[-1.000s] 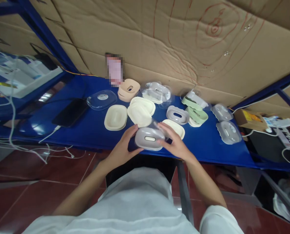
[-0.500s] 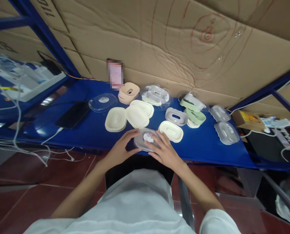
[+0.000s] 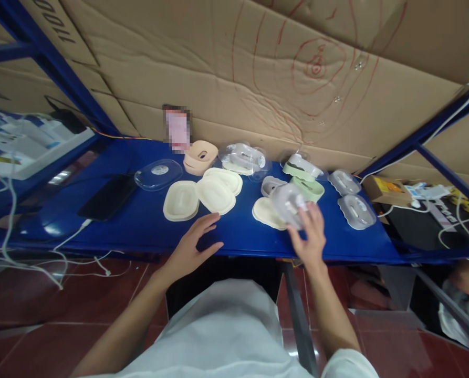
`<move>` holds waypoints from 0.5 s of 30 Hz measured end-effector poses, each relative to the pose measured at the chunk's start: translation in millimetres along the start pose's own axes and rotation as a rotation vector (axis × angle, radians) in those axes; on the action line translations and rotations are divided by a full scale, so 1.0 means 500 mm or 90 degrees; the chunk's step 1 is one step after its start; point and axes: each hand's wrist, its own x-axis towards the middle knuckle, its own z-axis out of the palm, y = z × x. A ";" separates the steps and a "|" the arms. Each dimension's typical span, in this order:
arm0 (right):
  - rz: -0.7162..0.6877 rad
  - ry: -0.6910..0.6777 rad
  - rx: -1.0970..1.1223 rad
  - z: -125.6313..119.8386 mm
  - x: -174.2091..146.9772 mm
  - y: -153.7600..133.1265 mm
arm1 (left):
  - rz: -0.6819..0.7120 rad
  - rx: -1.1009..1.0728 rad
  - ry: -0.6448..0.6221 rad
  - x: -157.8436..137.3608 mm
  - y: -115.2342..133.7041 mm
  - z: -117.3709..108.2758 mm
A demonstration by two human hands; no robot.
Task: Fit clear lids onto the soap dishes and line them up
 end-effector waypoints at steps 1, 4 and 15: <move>0.064 0.023 -0.057 -0.017 0.010 0.041 | 0.000 0.013 -0.001 0.000 0.002 0.000; 0.198 0.023 -0.239 -0.050 0.043 0.175 | -0.005 0.066 -0.003 0.000 0.008 -0.002; 0.250 -0.182 -0.345 0.017 0.089 0.331 | 0.013 0.120 -0.012 0.002 0.009 -0.004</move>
